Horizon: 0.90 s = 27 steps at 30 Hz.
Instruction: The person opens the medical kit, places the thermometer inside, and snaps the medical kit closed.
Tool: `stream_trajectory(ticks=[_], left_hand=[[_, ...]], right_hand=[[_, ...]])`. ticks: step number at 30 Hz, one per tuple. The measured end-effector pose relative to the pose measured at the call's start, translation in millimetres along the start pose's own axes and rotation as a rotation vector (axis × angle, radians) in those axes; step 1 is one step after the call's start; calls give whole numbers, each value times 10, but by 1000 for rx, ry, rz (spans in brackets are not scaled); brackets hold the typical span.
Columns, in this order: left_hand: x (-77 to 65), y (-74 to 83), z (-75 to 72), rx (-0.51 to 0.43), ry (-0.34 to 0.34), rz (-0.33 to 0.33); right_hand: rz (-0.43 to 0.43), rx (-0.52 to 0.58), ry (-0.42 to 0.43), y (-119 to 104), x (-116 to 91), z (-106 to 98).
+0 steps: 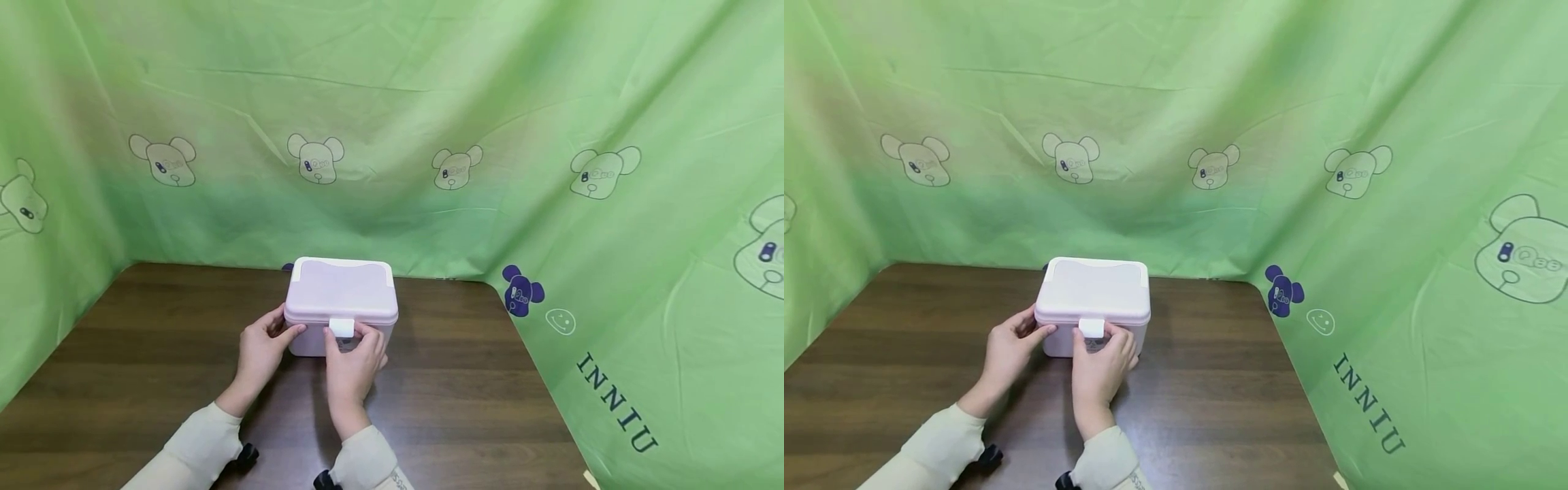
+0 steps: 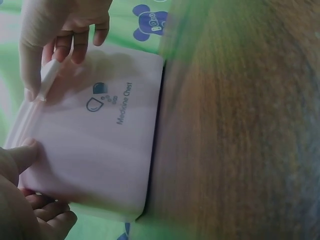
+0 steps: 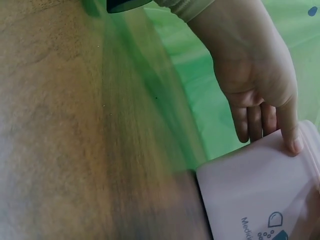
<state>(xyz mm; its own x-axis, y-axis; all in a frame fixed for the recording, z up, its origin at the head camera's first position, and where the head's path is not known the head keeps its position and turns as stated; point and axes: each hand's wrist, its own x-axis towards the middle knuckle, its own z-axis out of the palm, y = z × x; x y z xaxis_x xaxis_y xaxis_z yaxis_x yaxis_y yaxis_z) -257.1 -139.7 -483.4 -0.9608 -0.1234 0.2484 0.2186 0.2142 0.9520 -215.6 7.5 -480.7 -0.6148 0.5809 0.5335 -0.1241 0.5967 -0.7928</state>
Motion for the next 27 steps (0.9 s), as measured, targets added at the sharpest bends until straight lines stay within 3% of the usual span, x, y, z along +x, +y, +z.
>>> stream_trajectory(ticks=[10,19,27], left_hand=[[-1,32,-10,-43,-22,-24],[-11,58,-7,-43,-41,-56],[-10,80,-7,-3,-44,-40]], right_hand=[[0,-13,-12,71,-22,10],[-8,-9,9,130,-19,42],[-3,-15,26,137,-9,59]])
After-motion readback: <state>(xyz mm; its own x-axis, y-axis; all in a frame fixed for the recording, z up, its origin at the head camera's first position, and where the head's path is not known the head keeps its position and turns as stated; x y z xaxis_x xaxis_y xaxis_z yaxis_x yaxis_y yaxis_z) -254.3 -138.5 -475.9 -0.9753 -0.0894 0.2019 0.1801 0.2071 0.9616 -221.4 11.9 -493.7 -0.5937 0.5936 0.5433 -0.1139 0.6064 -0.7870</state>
